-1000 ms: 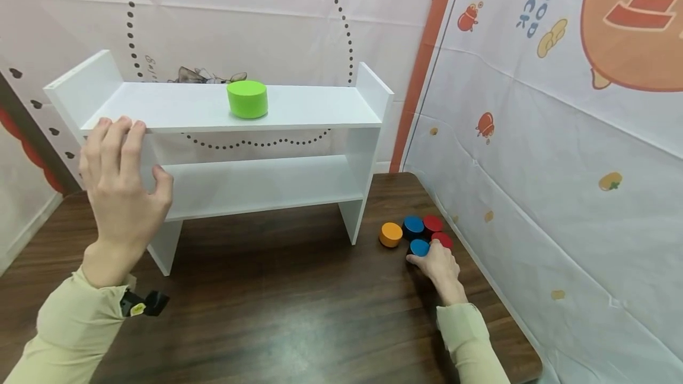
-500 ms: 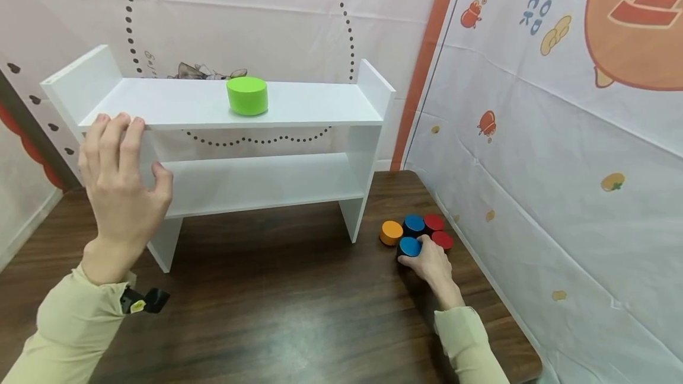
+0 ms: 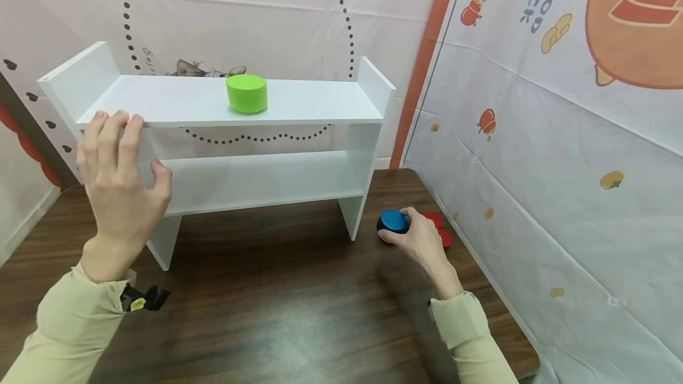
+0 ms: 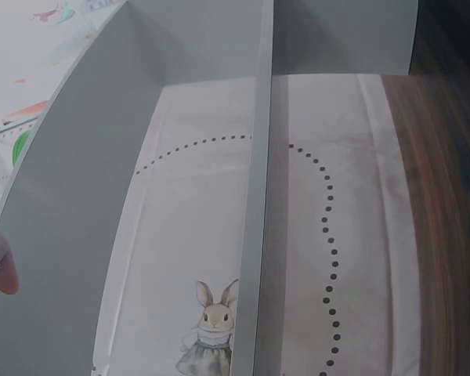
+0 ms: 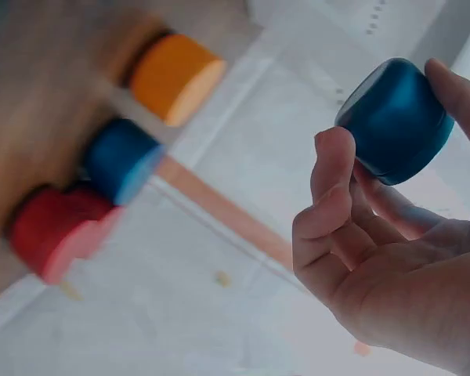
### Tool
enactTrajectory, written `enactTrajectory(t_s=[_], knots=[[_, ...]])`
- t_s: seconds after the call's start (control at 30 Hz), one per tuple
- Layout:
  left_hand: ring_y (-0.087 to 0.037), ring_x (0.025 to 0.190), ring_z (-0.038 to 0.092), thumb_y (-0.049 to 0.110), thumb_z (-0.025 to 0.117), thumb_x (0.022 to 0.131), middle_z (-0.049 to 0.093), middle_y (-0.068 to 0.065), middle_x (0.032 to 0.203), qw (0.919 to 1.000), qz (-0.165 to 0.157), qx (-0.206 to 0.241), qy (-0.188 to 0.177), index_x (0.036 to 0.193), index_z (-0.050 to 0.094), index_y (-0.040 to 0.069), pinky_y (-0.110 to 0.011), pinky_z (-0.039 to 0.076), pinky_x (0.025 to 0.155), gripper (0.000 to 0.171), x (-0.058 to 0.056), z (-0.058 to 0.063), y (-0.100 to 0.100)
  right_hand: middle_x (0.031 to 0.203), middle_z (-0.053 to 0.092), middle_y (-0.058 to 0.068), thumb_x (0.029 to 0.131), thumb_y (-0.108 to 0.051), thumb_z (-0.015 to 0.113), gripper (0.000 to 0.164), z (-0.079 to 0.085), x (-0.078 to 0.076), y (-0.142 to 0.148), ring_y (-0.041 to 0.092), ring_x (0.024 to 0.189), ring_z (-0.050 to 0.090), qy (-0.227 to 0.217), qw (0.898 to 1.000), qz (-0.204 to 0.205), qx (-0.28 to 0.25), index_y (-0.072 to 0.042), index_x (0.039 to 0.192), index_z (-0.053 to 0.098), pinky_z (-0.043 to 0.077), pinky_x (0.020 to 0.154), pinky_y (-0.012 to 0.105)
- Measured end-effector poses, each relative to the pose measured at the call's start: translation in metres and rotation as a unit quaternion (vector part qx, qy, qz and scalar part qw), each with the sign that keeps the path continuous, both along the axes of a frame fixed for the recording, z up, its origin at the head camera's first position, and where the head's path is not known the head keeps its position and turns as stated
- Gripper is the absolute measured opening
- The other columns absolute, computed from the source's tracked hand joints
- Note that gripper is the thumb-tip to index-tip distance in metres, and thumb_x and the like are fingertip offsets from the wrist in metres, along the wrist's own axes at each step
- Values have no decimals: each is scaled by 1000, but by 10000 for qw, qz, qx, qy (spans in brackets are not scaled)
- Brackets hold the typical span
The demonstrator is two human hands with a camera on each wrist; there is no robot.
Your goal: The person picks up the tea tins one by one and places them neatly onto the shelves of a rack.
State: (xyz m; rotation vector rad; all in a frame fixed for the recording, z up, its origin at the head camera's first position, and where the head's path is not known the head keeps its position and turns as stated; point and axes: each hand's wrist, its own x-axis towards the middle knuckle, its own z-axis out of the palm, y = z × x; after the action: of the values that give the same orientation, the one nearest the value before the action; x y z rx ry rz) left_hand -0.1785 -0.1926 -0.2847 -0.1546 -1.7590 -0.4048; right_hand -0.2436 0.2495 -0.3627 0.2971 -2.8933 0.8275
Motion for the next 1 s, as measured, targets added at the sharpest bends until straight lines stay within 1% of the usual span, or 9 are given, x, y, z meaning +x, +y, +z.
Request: enactTrajectory(t_s=[0.1,0.2,0.33,0.53,0.7,0.87,1.0], knots=[[-34,140,36,4,49,80,51,-19,139,10000,9,11,6,134,53,4,-49,21,118,54,0,0,0,113,67,22,78,-50,73,69,14,1,-6,33,97,65,143,9998,107,-77,-3,126,56,54,78,43],[-34,139,37,4,49,79,51,-19,138,10000,15,25,15,133,53,4,-49,21,118,54,-1,0,0,109,68,18,79,-52,72,69,29,1,-13,28,91,65,196,9994,179,-200,-5,126,56,54,71,35],[-35,139,37,4,49,79,51,-19,138,10000,22,24,23,133,53,4,-49,21,117,54,-1,0,0,104,69,16,80,-52,70,66,50,1,-23,23,84,66,307,9985,279,-356,-6,125,57,51,68,29],[-35,139,37,4,49,79,51,-20,138,10000,24,9,39,133,53,4,-49,22,117,54,-1,0,0,97,70,13,83,-51,68,62,79,2,-38,21,77,64,551,9957,553,-491,-7,124,59,52,68,29],[-35,139,36,5,49,80,51,-19,139,10000,35,-4,0,134,53,4,-49,22,117,55,-1,0,0,95,69,12,83,-51,68,59,104,4,-51,22,78,62,762,9923,782,-587,-7,121,60,51,68,31],[-35,139,36,5,49,80,50,-19,139,10000,49,-9,-22,134,52,5,-49,22,117,55,-1,-1,0,93,68,12,83,-51,68,57,129,4,-64,23,79,58,1056,9894,801,-601,-7,119,62,48,65,31],[-34,140,36,5,49,80,50,-19,140,10000,58,-22,-25,135,52,4,-49,21,117,55,-1,0,0,92,68,13,84,-49,68,55,149,4,-74,23,78,59,1359,9846,877,-663,-6,118,64,48,65,29]])
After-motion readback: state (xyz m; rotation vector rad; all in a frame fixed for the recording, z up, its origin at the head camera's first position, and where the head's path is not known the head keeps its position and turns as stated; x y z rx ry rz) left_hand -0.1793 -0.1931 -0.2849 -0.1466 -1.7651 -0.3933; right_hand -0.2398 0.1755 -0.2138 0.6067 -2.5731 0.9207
